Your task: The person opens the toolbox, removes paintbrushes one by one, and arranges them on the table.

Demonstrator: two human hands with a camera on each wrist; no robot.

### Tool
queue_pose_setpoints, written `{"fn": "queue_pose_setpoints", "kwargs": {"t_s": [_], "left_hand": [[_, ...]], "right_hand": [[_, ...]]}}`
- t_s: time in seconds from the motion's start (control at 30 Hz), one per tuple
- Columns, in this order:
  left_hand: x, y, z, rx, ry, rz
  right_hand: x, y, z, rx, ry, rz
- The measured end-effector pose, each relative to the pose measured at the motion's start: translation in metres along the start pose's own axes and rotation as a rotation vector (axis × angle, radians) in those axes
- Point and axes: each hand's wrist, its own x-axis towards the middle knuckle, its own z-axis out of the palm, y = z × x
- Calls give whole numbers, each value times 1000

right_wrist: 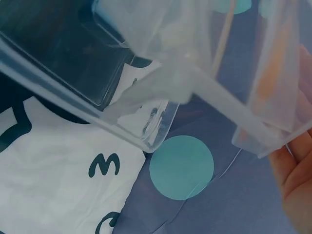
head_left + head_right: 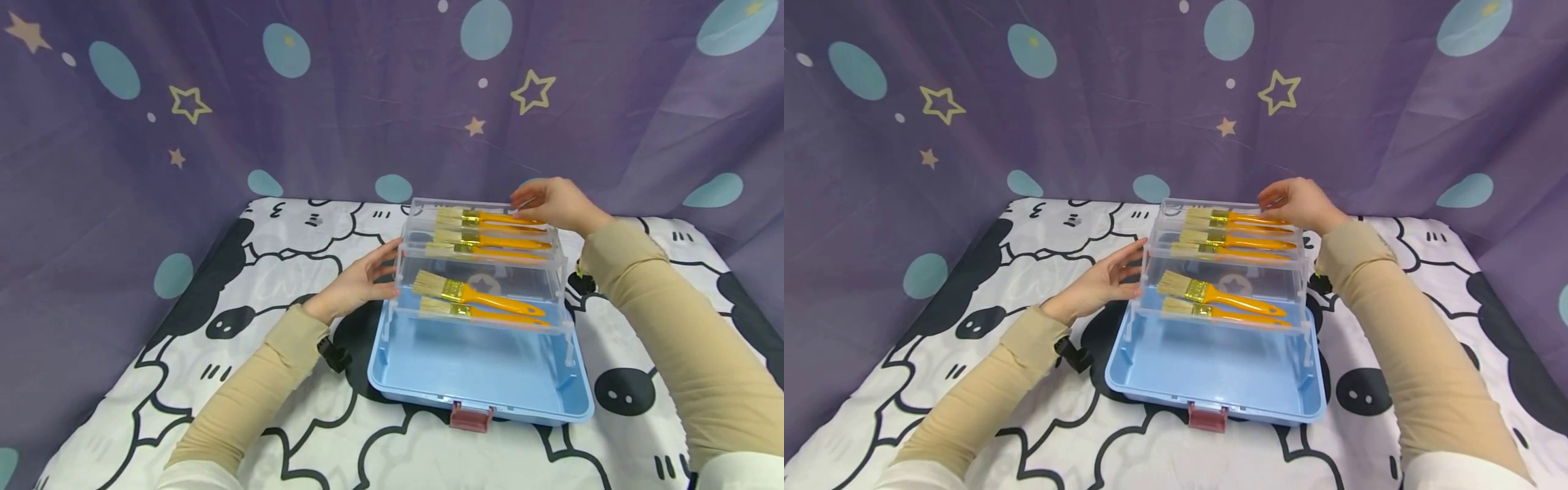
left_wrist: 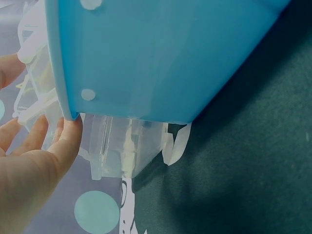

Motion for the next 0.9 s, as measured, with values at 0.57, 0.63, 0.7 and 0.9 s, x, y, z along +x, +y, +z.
{"fn": "queue_pose_setpoints", "kwargs": {"t_s": [0.57,0.63,0.7,0.9], "left_hand": [[1,1,0,2,-9,8],[0,1,0,1,-9,7],[0,1,0,-2,-10,7],[0,-1,0,-2,-8,3]], "right_hand": [[-2,1,7,-186,34,-133],[-2,2,6,-177,16,-151],[-1,3,7,-164,0,-181],[1,7,11,-124,-13,-235]]}}
